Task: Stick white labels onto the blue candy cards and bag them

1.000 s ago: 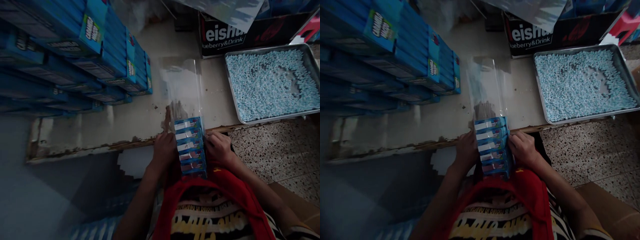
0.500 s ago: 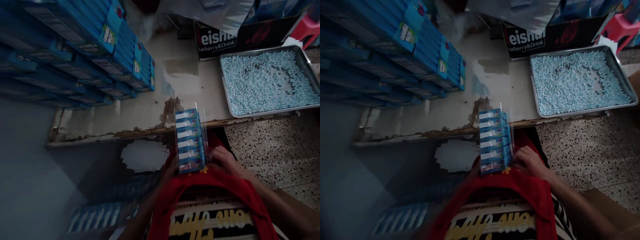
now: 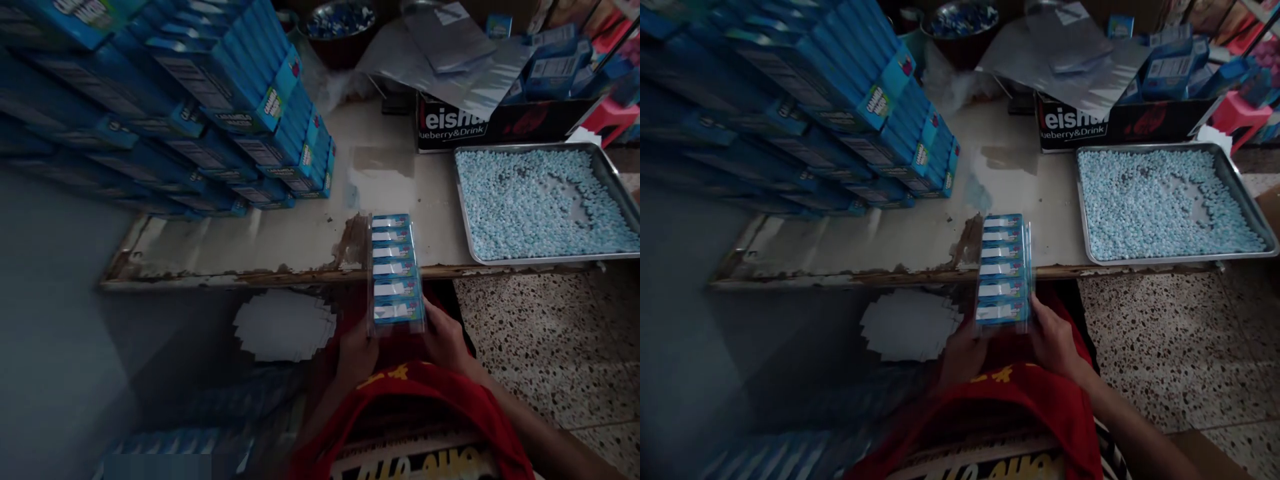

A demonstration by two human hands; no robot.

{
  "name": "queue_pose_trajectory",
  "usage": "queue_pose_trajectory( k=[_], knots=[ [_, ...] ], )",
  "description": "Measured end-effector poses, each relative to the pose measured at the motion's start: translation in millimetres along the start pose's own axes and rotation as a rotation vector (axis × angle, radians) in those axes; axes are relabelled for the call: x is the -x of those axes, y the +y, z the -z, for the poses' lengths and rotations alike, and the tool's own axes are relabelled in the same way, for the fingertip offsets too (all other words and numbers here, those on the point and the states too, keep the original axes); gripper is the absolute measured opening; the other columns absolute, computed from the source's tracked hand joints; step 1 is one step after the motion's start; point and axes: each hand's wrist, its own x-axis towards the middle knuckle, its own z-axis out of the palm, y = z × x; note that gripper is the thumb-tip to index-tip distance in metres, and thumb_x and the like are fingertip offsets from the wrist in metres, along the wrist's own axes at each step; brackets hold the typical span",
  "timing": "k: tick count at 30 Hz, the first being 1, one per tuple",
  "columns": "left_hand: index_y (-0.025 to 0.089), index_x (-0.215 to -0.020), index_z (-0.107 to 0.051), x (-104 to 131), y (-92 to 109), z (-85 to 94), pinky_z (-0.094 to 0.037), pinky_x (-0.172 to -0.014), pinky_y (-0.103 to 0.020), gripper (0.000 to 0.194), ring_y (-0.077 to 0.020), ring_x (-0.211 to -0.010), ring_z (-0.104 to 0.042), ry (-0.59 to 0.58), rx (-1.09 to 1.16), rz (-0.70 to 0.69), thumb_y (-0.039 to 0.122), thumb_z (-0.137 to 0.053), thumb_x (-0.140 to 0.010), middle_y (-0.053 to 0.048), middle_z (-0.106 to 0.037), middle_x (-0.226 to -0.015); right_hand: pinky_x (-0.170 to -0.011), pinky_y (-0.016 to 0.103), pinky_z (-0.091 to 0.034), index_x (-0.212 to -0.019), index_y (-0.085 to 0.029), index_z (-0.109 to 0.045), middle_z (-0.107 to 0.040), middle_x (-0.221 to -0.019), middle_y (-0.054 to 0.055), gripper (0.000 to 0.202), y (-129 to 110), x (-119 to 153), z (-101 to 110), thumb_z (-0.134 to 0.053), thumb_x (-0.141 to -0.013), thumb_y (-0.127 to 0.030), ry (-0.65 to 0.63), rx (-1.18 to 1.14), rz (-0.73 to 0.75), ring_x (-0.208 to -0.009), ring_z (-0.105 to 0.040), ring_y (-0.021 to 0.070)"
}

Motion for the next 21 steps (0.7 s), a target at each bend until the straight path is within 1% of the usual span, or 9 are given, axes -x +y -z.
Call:
queue_pose_trajectory(
  k=[3, 8, 11, 13, 15, 17, 19, 20, 21],
  knots=[
    [0.020, -0.128, -0.076, -13, 2, 0.7, -0.062, -0.093, -0.033, 0.043, -0.0262, -0.109, -0.078, -0.008, 0.020, -0.063, 0.033, -0.048, -0.098, -0.008, -0.082, -0.117, -0.105, 0.036, -0.063, -0.165, -0.026, -0.041, -0.069, -0.147, 0.008, 0.065, -2, -10, -8, -0.047, -0.102, -0.013, 0.052, 0.132, 0.047, -0.129, -0.071, 0.0231],
    [0.020, -0.114, -0.078, -27, -8, 1.4, -0.061, -0.085, -0.030, 0.038, -0.0246, -0.098, -0.080, -0.005, -0.015, -0.143, 0.028, -0.044, -0.100, -0.009, -0.083, -0.105, -0.101, 0.033, -0.063, -0.160, -0.021, -0.047, -0.072, -0.142, 0.012, 0.060, -9, -18, -15, -0.044, -0.101, -0.010, 0.119, 0.277, 0.086, -0.124, -0.074, 0.0223],
    [0.019, -0.112, -0.077, -31, -16, -4.7, -0.060, -0.082, -0.029, 0.037, -0.0238, -0.092, -0.080, 0.025, -0.021, -0.188, 0.024, -0.042, -0.100, -0.010, -0.083, -0.101, -0.095, 0.030, -0.065, -0.155, -0.020, -0.052, -0.077, -0.132, 0.012, 0.056, -9, -19, -16, -0.044, -0.101, -0.010, 0.129, 0.355, 0.088, -0.113, -0.078, 0.0212],
    [0.018, -0.112, -0.077, -32, -20, -11.4, -0.060, -0.079, -0.030, 0.037, -0.0245, -0.088, -0.080, 0.036, -0.020, -0.195, 0.022, -0.042, -0.099, -0.011, -0.083, -0.098, -0.092, 0.029, -0.065, -0.151, -0.021, -0.056, -0.079, -0.126, 0.011, 0.052, -6, -19, -16, -0.045, -0.101, -0.011, 0.127, 0.391, 0.085, -0.107, -0.080, 0.0207],
    [0.018, -0.112, -0.076, -33, -21, -16.8, -0.060, -0.079, -0.032, 0.036, -0.0258, -0.088, -0.080, 0.025, 0.011, -0.186, 0.021, -0.044, -0.097, -0.012, -0.082, -0.096, -0.088, 0.029, -0.066, -0.147, -0.022, -0.060, -0.080, -0.121, 0.010, 0.049, -6, -20, -16, -0.045, -0.101, -0.012, 0.138, 0.398, 0.079, -0.103, -0.080, 0.0212],
    [0.018, -0.113, -0.077, -34, -19, -15.5, -0.060, -0.083, -0.034, 0.035, -0.0276, -0.090, -0.079, -0.004, 0.074, -0.142, 0.023, -0.047, -0.096, -0.013, -0.082, -0.096, -0.086, 0.031, -0.066, -0.144, -0.024, -0.062, -0.081, -0.117, 0.010, 0.046, -10, -20, -14, -0.046, -0.102, -0.016, 0.126, 0.358, 0.018, -0.100, -0.081, 0.0227],
    [0.020, -0.122, -0.075, -37, -16, -3.5, -0.060, -0.090, -0.038, 0.036, -0.0296, -0.096, -0.078, -0.081, 0.176, -0.049, 0.027, -0.056, -0.093, -0.012, -0.082, -0.099, -0.087, 0.037, -0.067, -0.150, -0.028, -0.058, -0.081, -0.117, 0.010, 0.049, -17, -22, -5, -0.055, -0.100, -0.024, 0.057, 0.232, -0.130, -0.100, -0.080, 0.0254],
    [0.021, -0.132, -0.071, -39, -13, 6.4, -0.059, -0.094, -0.039, 0.045, -0.0307, -0.103, -0.077, -0.142, 0.258, 0.012, 0.031, -0.064, -0.089, -0.011, -0.081, -0.106, -0.088, 0.040, -0.067, -0.156, -0.030, -0.051, -0.080, -0.121, 0.010, 0.060, -21, -23, 3, -0.064, -0.097, -0.030, 0.003, 0.125, -0.217, -0.102, -0.080, 0.0270],
    [0.023, -0.144, -0.064, -41, -10, 18.0, -0.058, -0.099, -0.040, 0.063, -0.0318, -0.111, -0.075, -0.208, 0.374, 0.074, 0.034, -0.074, -0.083, -0.011, -0.080, -0.115, -0.090, 0.043, -0.066, -0.162, -0.032, -0.042, -0.078, -0.126, 0.010, 0.077, -23, -25, 12, -0.073, -0.091, -0.036, -0.050, -0.007, -0.298, -0.105, -0.079, 0.0286]
  ],
)
